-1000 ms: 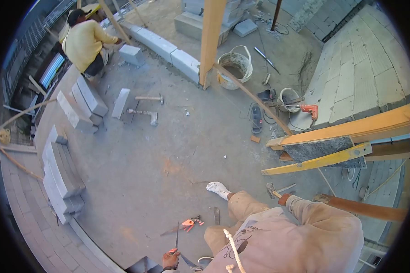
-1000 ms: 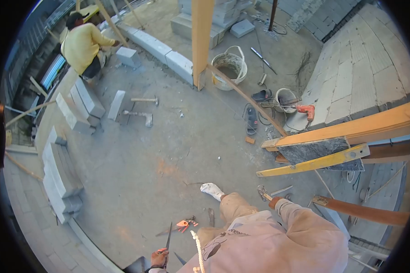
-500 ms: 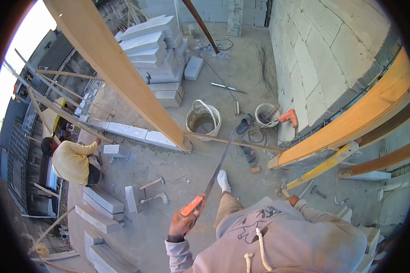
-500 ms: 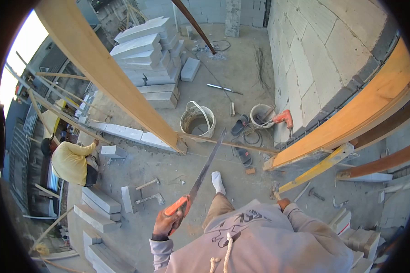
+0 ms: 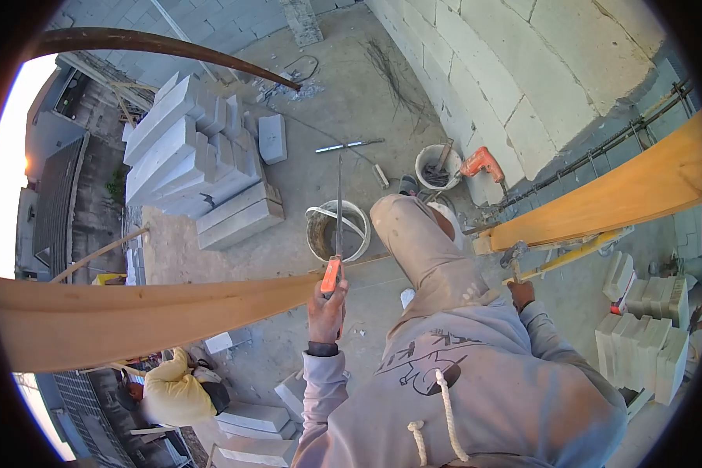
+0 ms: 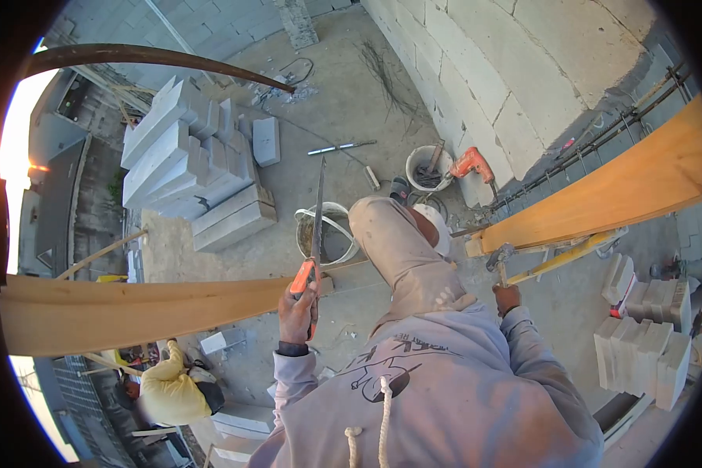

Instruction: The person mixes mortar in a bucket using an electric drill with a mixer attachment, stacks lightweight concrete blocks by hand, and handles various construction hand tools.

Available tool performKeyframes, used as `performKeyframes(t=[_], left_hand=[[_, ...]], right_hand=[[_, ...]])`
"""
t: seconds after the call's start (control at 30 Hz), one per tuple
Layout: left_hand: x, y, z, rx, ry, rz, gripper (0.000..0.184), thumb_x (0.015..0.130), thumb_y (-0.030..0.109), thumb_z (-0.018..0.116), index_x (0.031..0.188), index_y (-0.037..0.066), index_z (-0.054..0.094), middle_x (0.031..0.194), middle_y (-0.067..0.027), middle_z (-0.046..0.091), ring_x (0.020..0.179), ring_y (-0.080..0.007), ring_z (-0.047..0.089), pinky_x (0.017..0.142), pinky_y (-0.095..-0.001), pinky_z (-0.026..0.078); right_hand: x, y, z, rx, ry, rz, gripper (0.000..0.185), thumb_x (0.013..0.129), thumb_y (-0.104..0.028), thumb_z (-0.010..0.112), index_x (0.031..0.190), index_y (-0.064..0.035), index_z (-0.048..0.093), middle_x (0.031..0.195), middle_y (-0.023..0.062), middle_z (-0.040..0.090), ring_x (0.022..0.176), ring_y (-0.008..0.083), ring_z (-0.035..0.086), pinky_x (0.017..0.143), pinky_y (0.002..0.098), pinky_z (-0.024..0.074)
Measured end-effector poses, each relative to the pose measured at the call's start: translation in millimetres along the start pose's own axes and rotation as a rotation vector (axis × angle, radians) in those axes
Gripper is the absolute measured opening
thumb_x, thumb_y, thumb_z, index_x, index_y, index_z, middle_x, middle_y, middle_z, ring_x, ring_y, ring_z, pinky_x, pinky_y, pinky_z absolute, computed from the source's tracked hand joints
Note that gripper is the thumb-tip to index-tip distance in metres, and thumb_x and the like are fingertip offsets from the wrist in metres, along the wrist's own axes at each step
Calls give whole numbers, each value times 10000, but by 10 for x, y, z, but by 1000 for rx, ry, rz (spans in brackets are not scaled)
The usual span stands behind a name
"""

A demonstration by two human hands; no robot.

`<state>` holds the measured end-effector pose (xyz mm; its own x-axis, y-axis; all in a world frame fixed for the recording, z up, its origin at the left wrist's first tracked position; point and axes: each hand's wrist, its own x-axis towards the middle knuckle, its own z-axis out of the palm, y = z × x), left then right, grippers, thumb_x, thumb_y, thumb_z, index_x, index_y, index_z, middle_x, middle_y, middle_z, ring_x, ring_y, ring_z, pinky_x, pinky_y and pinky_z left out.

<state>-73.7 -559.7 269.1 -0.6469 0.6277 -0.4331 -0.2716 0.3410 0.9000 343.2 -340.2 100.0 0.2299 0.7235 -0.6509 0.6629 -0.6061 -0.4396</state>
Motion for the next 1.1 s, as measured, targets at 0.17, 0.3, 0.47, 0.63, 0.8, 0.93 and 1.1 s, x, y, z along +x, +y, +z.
performKeyframes(t=[0.17,0.3,0.47,0.63,0.8,0.93,1.1], left_hand=[[480,-5,32,-105,36,-105,196,840,226,634,830,59,534,560,51,438,434,-32,375,394,-209,286],[1022,102,-20,-140,42,-237,214,821,231,663,813,51,548,572,40,476,439,-33,414,388,-203,316],[2261,227,-35,276,74,-262,334,780,334,683,741,25,560,576,-57,539,494,-192,526,483,-312,426],[3674,994,96,823,-35,-179,448,763,461,640,815,21,575,685,-222,599,704,-387,602,630,-448,459],[4887,1380,100,794,-95,-153,485,798,505,575,885,29,587,800,-241,624,786,-406,611,687,-462,465],[5610,1850,319,794,-132,-66,490,802,507,555,932,37,601,836,-230,633,842,-397,610,718,-458,463],[6273,1883,560,391,-49,-97,434,823,435,576,963,25,606,800,-161,648,753,-295,644,657,-390,491]], right_hand=[[607,157,550,-613,-108,-291,397,724,-319,647,876,48,635,734,210,636,629,314,642,629,390,518],[721,-775,928,-814,-88,-266,403,730,-363,630,844,22,671,789,199,660,715,332,658,685,386,521],[1139,-2688,1402,-925,-562,38,379,798,-343,550,943,-10,658,1098,209,607,1001,309,602,835,409,477],[2116,-2979,1738,-1444,-856,-800,398,821,-403,538,837,-32,680,774,128,669,717,248,654,628,378,494],[1946,-4260,1519,-1022,-695,-89,389,851,-366,477,753,-46,674,733,145,664,691,306,638,661,415,478],[2279,-4421,1442,-1162,-689,-899,372,837,-349,455,818,-55,683,806,174,670,744,322,649,688,432,486],[2771,-4541,1486,-1036,-572,-715,373,815,-391,462,903,-103,681,904,188,656,817,342,643,733,442,488]])
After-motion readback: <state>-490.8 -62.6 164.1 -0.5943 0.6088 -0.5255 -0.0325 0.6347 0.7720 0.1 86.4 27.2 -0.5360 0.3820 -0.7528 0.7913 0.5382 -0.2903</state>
